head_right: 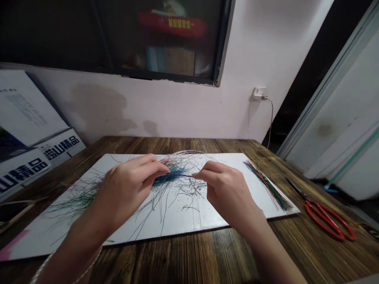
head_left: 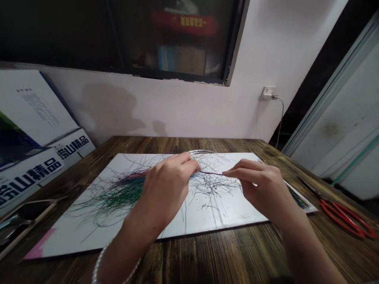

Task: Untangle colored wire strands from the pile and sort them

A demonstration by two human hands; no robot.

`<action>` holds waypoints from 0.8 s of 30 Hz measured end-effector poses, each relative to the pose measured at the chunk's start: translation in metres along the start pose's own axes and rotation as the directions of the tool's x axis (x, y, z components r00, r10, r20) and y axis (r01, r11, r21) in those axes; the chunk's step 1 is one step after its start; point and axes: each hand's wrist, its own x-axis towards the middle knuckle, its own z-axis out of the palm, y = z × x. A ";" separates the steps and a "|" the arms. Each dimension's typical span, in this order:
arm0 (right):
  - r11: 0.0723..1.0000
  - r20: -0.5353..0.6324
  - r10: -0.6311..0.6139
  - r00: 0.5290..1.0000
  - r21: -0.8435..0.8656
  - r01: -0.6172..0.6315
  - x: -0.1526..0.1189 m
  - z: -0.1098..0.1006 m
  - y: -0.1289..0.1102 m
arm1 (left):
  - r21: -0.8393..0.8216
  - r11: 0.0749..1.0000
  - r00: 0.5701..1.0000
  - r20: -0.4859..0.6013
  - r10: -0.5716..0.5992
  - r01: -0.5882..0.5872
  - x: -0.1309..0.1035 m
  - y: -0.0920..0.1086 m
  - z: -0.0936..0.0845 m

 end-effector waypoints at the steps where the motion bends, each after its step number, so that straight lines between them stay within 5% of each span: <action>1: 1.000 0.007 -0.004 1.000 -0.009 0.004 0.000 0.000 0.000 | 0.006 1.000 1.000 -0.008 -0.001 0.001 0.000 0.000 0.000; 8: 0.998 -0.202 -0.048 0.978 -0.040 0.041 0.002 -0.004 0.006 | -0.155 0.986 0.998 0.040 -0.052 0.058 0.005 -0.014 -0.001; 15: 0.999 0.020 0.009 1.000 -0.050 -0.008 -0.001 -0.004 0.008 | -0.094 0.995 0.999 -0.032 -0.027 0.024 0.002 -0.016 -0.006; 24: 0.999 -0.188 -0.026 0.982 0.022 0.031 0.000 -0.008 0.008 | -0.095 0.995 0.995 -0.099 0.030 -0.039 0.000 -0.021 -0.012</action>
